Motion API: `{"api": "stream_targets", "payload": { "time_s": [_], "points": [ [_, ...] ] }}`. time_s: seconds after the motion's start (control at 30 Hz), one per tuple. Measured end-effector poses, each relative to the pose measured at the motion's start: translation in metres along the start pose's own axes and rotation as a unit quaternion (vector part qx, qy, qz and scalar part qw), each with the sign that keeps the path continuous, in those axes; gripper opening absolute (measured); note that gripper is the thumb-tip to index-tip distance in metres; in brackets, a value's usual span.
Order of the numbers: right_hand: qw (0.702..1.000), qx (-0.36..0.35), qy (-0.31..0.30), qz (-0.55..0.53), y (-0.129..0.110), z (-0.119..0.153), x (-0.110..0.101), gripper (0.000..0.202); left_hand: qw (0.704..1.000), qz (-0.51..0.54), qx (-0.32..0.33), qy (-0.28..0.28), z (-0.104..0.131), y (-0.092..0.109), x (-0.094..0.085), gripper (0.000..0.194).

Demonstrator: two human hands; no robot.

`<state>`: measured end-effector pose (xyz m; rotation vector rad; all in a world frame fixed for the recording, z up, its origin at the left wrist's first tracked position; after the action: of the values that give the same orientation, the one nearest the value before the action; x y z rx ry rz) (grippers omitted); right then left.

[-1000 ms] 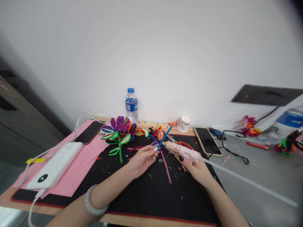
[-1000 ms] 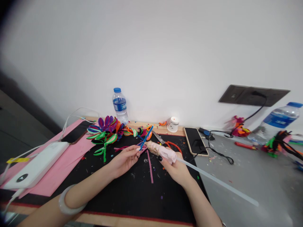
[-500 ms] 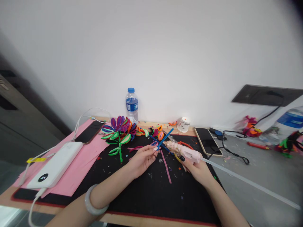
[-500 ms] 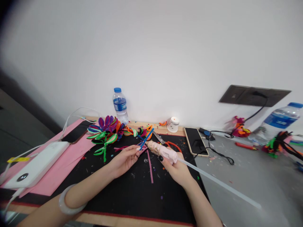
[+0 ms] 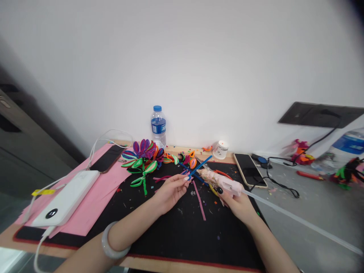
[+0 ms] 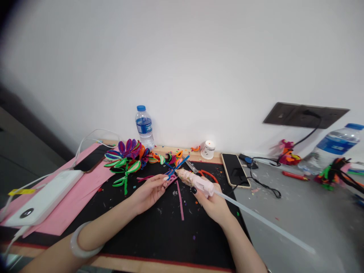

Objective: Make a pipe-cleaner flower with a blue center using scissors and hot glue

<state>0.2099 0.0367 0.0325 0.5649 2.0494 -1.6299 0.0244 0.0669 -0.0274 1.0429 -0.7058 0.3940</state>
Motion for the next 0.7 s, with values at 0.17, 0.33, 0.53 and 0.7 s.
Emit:
{"api": "stream_targets", "payload": {
  "time_s": [0.17,0.33,0.53,0.7],
  "points": [
    [1.000,-0.004,-0.017,0.007,-0.0031,-0.0001,0.0029,0.035,1.000,0.008,0.002,-0.003,0.0004,-0.0003,0.0012,0.008],
    [1.000,-0.016,-0.002,0.018,-0.0041,0.0001,0.0005,0.035,1.000,0.007,-0.001,-0.007,0.0002,-0.0009,0.0016,0.008],
    [0.999,-0.021,0.012,0.026,-0.0023,0.0005,-0.0021,0.033,1.000,0.008,-0.003,-0.009,-0.0004,-0.0017,0.0005,0.008],
    [0.999,-0.015,0.027,0.027,-0.0015,0.0012,-0.0052,0.035,1.000,0.009,-0.005,-0.005,0.0006,-0.0012,0.0016,0.008]
  ]
}}
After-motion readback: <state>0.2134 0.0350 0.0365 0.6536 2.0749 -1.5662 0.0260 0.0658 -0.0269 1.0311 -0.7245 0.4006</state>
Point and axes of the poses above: each hand's wrist, its own z-axis away from the middle knuckle, its own x-axis out of the palm, y = z × x, the point moved 7 cm from there along -z, towards the middle knuckle, and after that the axes turned 3 degrees about x, right-handed, at the moved point
